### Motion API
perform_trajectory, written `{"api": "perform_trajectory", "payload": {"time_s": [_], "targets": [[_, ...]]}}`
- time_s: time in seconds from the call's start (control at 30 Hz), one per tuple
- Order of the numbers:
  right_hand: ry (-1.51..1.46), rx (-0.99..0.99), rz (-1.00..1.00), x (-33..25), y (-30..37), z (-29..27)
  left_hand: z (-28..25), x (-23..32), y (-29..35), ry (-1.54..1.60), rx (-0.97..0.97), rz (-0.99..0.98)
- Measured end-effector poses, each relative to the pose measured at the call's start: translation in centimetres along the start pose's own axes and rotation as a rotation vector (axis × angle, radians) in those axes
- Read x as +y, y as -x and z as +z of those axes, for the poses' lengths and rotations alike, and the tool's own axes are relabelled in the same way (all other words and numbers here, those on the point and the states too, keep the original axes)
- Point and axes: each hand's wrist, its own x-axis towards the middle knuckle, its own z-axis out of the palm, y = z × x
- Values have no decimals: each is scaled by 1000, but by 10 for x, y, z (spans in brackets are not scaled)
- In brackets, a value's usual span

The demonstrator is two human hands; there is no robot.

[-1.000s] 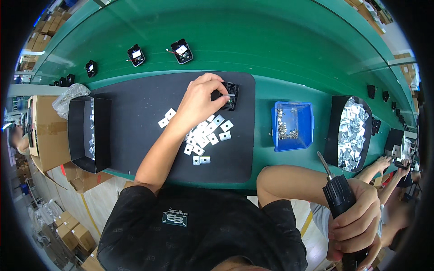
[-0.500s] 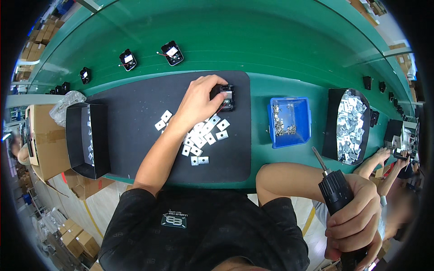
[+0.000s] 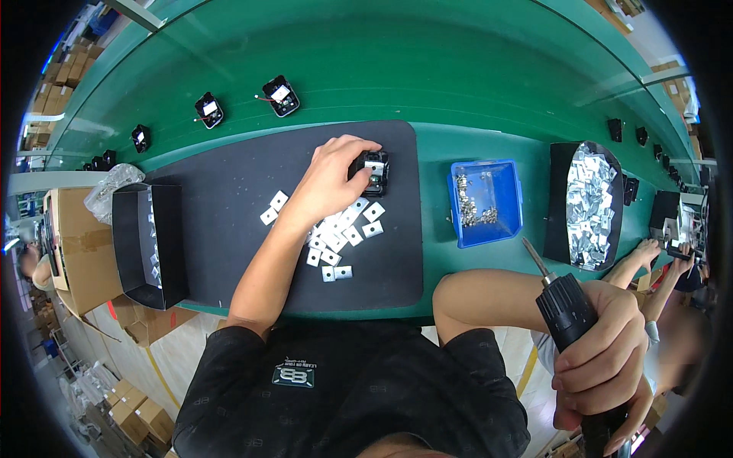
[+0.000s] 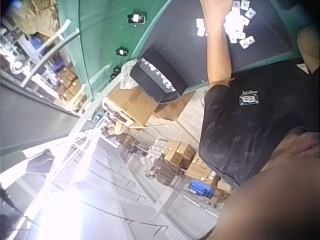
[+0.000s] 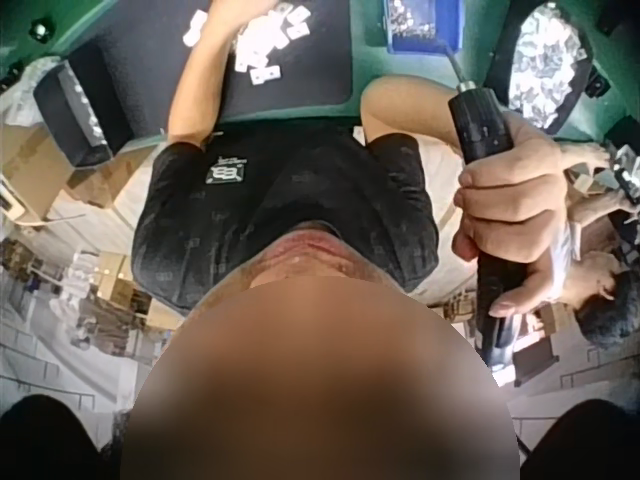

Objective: Assemble electronic components by attaching metal plates with screws using a powered screwdriver.

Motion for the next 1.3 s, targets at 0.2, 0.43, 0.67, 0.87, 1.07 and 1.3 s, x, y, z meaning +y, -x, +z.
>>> {"api": "perform_trajectory", "payload": {"time_s": [0.2, 0.43, 0.67, 0.87, 1.07, 1.3], "targets": [[61, 28, 6, -7, 2, 2, -9, 9, -3, 122, -162, -187], [-2, 68, -62, -4, 6, 3, -11, 14, -1, 186, -170, -258], [31, 49, -84, -10, 8, 0, -5, 60, -21, 146, 126, 112], [159, 93, -35, -21, 11, 0, 55, 108, -57, -166, -309, 549], [200, 46, -24, -35, 9, 0, 110, 131, -74, -673, -533, 483], [167, 8, -38, -34, 9, -8, 119, 124, -84, -697, -691, 466]]}}
